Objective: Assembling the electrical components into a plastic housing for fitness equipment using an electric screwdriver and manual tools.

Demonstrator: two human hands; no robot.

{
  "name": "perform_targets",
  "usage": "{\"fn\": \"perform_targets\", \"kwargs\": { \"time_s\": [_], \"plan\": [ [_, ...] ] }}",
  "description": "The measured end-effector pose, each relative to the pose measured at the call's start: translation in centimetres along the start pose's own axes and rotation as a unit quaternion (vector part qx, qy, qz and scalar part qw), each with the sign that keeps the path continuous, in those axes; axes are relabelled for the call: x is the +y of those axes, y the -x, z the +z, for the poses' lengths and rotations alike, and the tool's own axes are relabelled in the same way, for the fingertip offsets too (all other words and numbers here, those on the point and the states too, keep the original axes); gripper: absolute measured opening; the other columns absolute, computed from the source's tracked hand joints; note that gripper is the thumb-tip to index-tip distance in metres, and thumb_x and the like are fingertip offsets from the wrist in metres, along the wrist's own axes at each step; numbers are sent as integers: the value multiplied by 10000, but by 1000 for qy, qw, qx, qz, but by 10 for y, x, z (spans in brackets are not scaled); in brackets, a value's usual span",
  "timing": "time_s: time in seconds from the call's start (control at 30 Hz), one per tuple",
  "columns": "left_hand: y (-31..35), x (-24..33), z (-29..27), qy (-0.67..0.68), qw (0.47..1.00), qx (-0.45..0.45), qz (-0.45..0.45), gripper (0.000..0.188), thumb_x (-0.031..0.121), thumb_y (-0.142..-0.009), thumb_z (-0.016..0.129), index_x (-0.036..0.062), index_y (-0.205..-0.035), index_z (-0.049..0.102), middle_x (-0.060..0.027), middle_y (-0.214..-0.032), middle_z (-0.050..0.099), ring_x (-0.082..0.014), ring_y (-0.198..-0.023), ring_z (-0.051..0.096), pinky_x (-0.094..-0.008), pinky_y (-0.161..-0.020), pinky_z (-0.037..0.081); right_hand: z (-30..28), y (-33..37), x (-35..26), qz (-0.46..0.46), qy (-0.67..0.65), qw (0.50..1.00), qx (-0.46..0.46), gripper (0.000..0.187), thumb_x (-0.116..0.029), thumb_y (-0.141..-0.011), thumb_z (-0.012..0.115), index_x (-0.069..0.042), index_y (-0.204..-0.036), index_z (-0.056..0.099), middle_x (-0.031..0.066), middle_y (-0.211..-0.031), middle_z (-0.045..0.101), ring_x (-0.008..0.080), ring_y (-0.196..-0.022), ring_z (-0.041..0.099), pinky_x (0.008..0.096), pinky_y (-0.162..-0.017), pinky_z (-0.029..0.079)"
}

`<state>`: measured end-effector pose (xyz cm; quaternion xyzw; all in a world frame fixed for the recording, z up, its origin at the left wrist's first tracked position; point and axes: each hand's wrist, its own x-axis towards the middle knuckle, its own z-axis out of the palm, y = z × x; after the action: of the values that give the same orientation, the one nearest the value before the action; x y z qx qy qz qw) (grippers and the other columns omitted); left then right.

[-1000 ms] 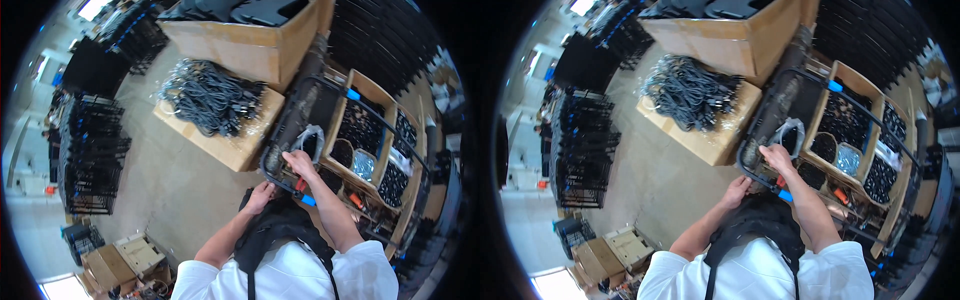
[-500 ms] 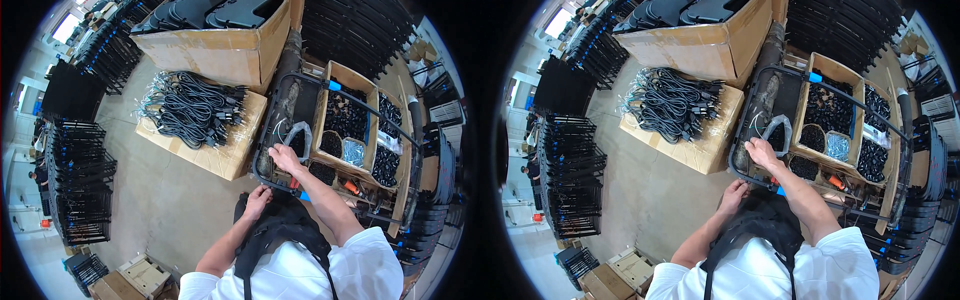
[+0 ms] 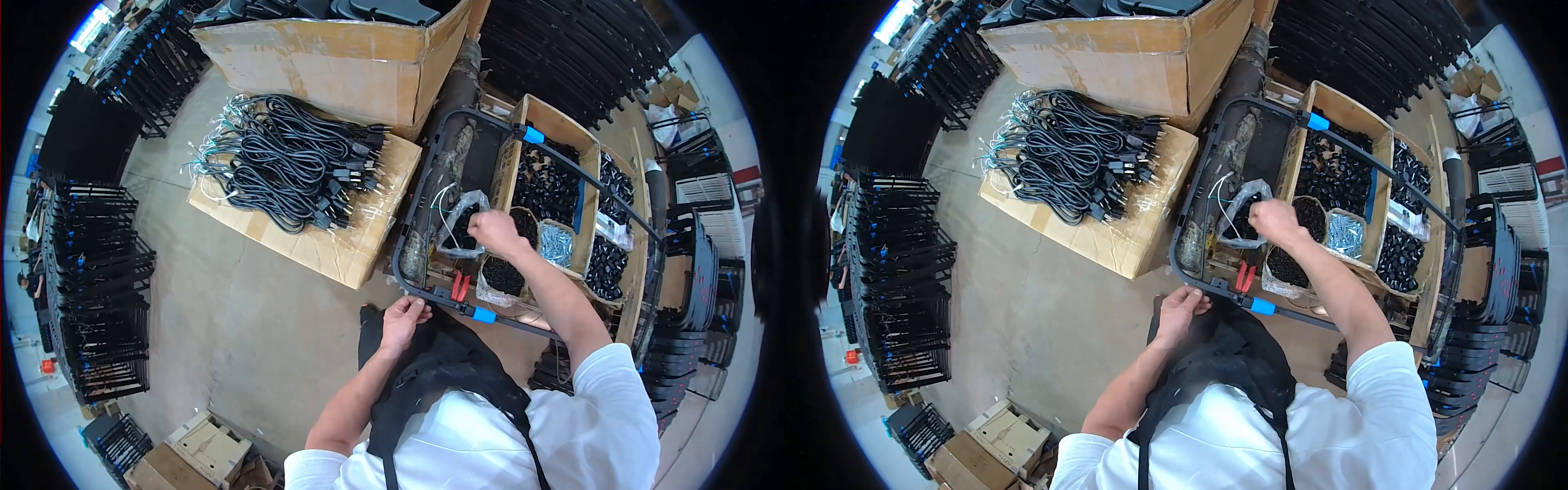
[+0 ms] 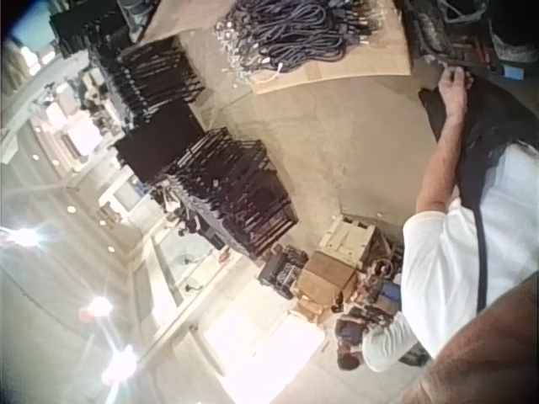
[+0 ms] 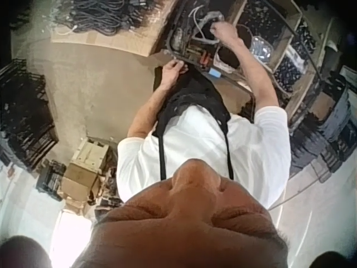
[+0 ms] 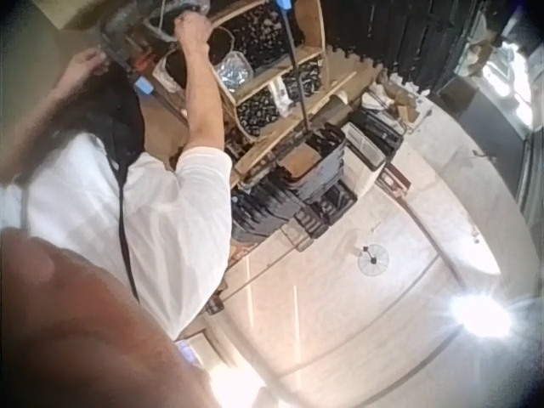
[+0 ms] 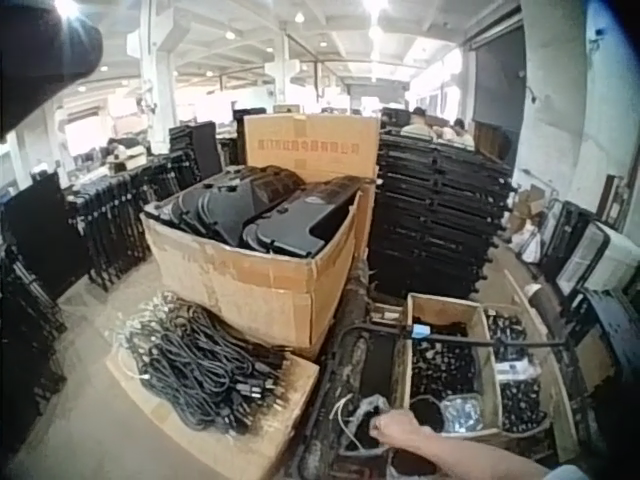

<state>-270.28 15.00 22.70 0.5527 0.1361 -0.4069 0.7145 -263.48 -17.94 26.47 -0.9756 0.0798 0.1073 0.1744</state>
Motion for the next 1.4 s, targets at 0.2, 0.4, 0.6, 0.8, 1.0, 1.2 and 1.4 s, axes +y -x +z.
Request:
{"fn": "perform_targets", "kwargs": {
  "time_s": [0.2, 0.4, 0.6, 0.8, 1.0, 1.2, 1.4],
  "plan": [
    [2, 3, 3, -21, 1000, -1, -5, 211, 180, -1064, 663, -10, -1100, 747, -91, -997, 775, -154, -867, 728, -302, -829, 594, 72, -15, 12, -134, 202, 970, 0, 156, -187, -897, 621, -92, -882, 743, 137, -812, 761, 319, -834, 745, 483, -799, 555],
    [-1, 6, -3, -67, 998, -6, -21, 220, 217, -1050, 682, 23, -1107, 769, -41, -1007, 793, -123, -858, 708, -278, -785, 543, 60, -22, 5, -93, 185, 977, -50, 174, -171, -930, 601, -48, -953, 721, 183, -846, 770, 360, -828, 772, 519, -781, 573],
    [-4, 15, -2, -51, 997, -32, -37, 196, 201, -1064, 661, 21, -1075, 739, -62, -1009, 788, -111, -821, 688, -254, -704, 498, 28, -24, 38, 13, -109, 994, 11, 210, -197, -893, 717, -45, -1037, 701, 161, -876, 755, 304, -792, 749, 448, -715, 575],
    [-7, 19, -8, -37, 996, -62, -47, 182, 197, -1065, 660, 29, -1066, 730, -59, -1003, 780, -111, -813, 686, -248, -684, 498, 20, -32, 28, 130, -182, 973, -56, 221, -122, -827, 675, -50, -1029, 730, 148, -893, 754, 311, -849, 737, 418, -797, 580],
    [-11, 17, -12, -41, 992, -98, -65, 179, 213, -1069, 662, 42, -1074, 719, -50, -1006, 768, -114, -808, 684, -254, -698, 513, 18, -21, 29, 126, -176, 975, -48, 257, -113, -847, 656, -32, -1077, 738, 147, -891, 748, 305, -817, 731, 418, -765, 575],
    [-12, 15, -18, -40, 993, -85, -74, 164, 219, -1070, 662, 66, -1086, 720, -43, -1002, 767, -121, -798, 690, -258, -686, 511, -11, -4, -11, 163, -329, 927, -82, 264, -93, -888, 616, -24, -1105, 748, 192, -924, 757, 340, -855, 743, 442, -804, 581],
    [-19, 19, -13, -67, 987, -115, -86, 160, 217, -1069, 664, 67, -1085, 716, -43, -994, 768, -126, -790, 693, -261, -672, 511, 11, -3, 14, 132, -75, 988, 0, 199, -125, -882, 639, -12, -1021, 727, 240, -910, 759, 380, -905, 761, 472, -833, 597]
  ]
}}
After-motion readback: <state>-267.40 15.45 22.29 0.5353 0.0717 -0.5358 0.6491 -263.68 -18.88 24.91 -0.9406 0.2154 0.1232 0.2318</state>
